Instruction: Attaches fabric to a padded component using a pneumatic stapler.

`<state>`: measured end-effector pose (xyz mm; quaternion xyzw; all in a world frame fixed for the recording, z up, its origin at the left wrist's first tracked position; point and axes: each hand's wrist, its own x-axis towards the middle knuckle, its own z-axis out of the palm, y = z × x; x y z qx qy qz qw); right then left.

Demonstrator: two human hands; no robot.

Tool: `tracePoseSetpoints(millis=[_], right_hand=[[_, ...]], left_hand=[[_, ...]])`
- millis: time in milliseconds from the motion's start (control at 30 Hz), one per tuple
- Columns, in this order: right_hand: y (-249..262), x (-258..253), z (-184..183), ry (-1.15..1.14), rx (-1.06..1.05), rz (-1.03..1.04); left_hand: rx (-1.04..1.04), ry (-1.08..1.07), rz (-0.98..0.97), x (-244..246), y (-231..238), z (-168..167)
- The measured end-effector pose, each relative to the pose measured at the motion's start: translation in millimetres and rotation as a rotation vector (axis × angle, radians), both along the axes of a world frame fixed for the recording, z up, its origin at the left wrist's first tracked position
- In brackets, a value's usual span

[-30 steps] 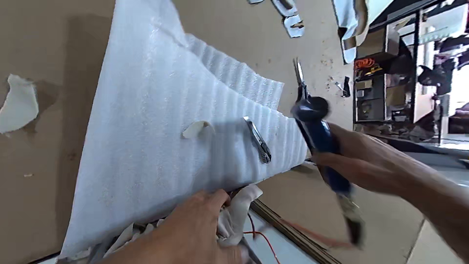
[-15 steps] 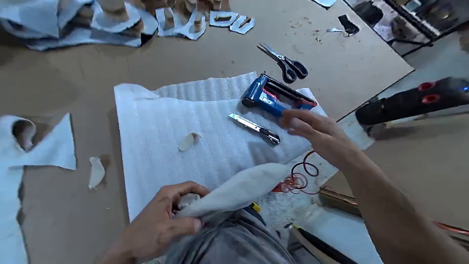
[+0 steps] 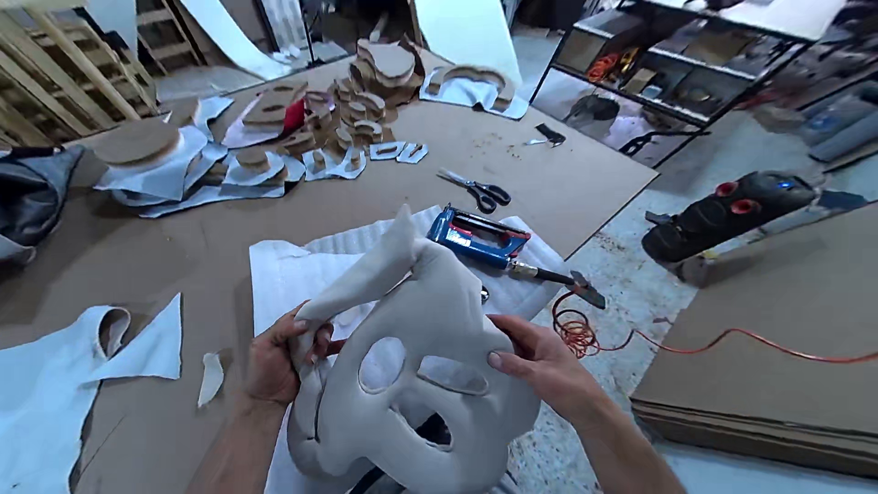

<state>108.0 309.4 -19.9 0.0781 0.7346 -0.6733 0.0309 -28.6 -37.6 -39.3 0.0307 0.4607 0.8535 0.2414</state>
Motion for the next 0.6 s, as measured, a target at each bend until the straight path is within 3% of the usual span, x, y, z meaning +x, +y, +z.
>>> tracePoseSetpoints(millis=[100, 200, 333, 433, 533, 600], right_hand=[[4.6, 2.5, 25.4, -0.015, -0.037, 0.013], [1.6, 16.4, 40.8, -0.098, 0.012, 0.075], [-2.2, 40.4, 59.7, 0.179, 0.089, 0.217], [-1.0, 58.2, 84.2, 0.375, 0.279, 0.314], [2.9, 68.5, 106.1, 0.461, 0.498, 0.448], [-2.6, 67.3, 115.2, 0.520, 0.619, 0.536]], left_hand=[[0.015, 0.039, 0.057, 5.7, 10.3, -5.6], [0.076, 0.112, -0.010, 18.2, 1.2, -20.0], [0.219, 0.194, -0.165, 34.0, -21.0, -16.6], [0.078, 0.285, -0.010, 43.8, -40.9, 9.4], [-0.234, 0.630, -0.261, 24.3, -49.5, 43.6], [-0.359, 0.782, -0.451, 31.5, -29.0, 87.2]])
